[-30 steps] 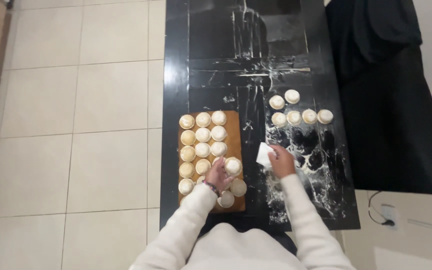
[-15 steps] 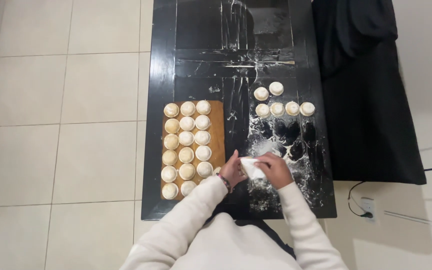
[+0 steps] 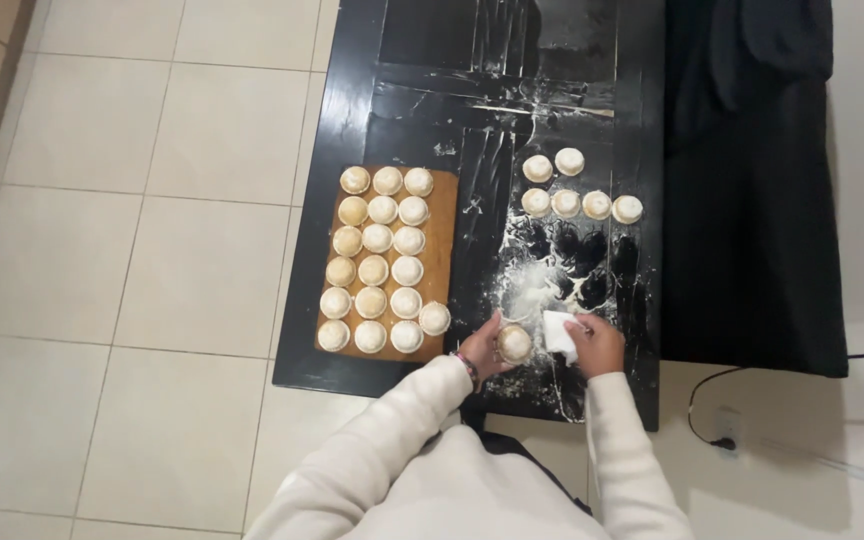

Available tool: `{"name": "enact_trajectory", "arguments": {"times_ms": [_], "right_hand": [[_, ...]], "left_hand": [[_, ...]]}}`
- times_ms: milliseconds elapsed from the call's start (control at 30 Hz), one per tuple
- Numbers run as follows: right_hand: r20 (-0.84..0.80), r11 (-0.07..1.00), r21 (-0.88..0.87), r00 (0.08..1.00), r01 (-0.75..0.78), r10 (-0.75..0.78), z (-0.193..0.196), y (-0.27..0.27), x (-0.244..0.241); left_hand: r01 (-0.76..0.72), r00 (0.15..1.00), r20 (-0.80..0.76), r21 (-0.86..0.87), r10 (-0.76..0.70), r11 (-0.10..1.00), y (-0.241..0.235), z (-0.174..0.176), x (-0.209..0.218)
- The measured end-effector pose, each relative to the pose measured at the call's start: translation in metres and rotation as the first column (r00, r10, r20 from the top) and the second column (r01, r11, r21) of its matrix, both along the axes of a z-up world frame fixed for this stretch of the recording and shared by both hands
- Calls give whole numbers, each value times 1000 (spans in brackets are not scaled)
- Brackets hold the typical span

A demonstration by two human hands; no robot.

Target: Placing round food items into paper liners and arranging them on a wooden board.

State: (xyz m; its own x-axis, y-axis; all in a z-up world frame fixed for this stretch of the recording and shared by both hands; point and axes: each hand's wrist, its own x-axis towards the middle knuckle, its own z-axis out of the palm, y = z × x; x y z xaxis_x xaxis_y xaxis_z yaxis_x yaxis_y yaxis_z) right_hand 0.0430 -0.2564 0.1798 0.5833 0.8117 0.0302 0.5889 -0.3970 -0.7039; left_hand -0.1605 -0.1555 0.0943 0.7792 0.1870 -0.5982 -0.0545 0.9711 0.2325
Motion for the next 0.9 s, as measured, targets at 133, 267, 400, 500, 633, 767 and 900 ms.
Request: {"name": "enact_trajectory", "arguments": {"times_ms": [133,267,400,500,633,767,900], "right_hand": [[-303,998,-53,952,17,-32,1,-13,-20],[-57,986,-54,986,-158,155,-4,-25,-20],[56,986,-119,990,-121,128,-26,-48,6],[91,986,-127,988,-111,123,-29,-63,14],[-74,989,-131,996,-64,55,-39,-68,16],[-199,989,-120,978,-86,61,-42,-66,13],[-234,986,-144,971,-80,44,-45,-60,10]], "left_hand": [[-42,992,-120,-15,40,999,-12,1,-6],[-84,994,-62,17,85,996,-19,-20,-9],[-63,978,-196,11,64,998,-21,-31,-15],[-161,972,-140,203,191,966,-31,-115,-10],[-212,974,1,335,225,918,-35,-142,-9],[103,893,-370,723,257,683,-35,-95,-19],[359,785,-513,833,347,421,-37,-53,-32]]}}
